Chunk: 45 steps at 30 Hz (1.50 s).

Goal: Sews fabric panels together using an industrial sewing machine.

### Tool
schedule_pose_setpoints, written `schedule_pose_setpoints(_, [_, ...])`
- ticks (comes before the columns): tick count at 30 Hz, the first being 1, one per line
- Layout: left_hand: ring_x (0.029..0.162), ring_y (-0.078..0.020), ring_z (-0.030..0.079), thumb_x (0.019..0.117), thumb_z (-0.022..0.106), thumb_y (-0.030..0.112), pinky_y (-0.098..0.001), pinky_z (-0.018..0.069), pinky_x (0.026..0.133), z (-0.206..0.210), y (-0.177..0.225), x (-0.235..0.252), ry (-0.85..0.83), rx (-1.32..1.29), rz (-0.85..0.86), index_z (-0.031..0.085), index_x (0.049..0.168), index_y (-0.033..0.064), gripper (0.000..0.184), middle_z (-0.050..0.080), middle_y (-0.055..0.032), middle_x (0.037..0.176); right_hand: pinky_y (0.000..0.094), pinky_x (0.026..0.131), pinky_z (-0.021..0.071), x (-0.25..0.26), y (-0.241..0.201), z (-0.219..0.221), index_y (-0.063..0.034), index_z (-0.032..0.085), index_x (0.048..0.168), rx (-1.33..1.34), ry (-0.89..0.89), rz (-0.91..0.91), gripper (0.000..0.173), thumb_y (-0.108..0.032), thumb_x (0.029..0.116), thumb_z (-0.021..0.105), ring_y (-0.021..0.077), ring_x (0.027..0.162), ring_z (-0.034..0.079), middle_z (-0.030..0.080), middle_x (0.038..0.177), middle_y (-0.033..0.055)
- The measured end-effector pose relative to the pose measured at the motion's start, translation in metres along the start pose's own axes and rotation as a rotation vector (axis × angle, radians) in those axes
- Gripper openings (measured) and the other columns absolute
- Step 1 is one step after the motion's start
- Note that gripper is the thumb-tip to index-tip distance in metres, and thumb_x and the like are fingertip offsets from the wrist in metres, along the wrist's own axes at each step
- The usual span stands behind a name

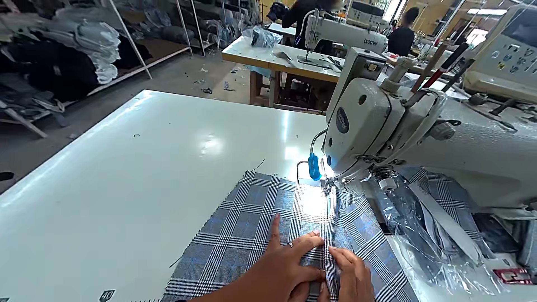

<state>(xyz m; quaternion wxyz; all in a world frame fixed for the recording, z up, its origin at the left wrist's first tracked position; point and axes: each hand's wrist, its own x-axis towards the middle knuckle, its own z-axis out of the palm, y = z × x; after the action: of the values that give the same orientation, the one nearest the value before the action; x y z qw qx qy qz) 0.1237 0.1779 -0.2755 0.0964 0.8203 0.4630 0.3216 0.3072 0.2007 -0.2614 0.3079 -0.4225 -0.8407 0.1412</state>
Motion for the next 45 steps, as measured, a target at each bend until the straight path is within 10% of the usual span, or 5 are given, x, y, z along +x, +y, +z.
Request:
schedule_pose_setpoints(5, [0.137,-0.0380,0.054,0.0936,0.057,0.013,-0.0914,0.0082,0.097,-0.001,0.000,0.001,-0.016,-0.019,-0.005,0.077,0.118,0.0221,0.032,0.064,-0.0154,0.136,0.0265,0.074,0.0550,0.001,0.004,0.000,0.0080,0.070,0.117,0.160,0.125,0.071,0.039,0.013,0.0811,0.054,0.0230,0.084,0.063,0.059,0.109,0.0293])
schedule_pose_setpoints(12, [0.139,-0.0422,0.050,0.0958,0.057,0.010,-0.0905,0.0042,0.099,-0.003,0.013,0.006,-0.068,-0.073,-0.106,0.077,0.120,0.0185,0.032,0.064,-0.0185,0.137,0.0418,0.082,0.0532,-0.007,0.016,-0.016,0.0044,0.076,0.113,0.090,0.003,0.109,0.034,0.010,0.0871,0.055,0.0363,0.089,0.064,0.066,0.106,0.0299])
schedule_pose_setpoints(45, [0.132,-0.0308,0.059,0.0956,0.050,0.024,-0.0892,0.0123,0.100,0.006,-0.047,0.044,0.083,0.092,-0.065,0.078,0.117,0.0282,0.035,0.067,-0.0082,0.135,0.0351,0.088,0.0535,0.063,0.063,-0.010,0.0044,0.071,0.123,0.077,-0.105,-0.074,0.040,-0.014,0.0882,0.067,0.0305,0.098,0.064,0.065,0.117,0.0227])
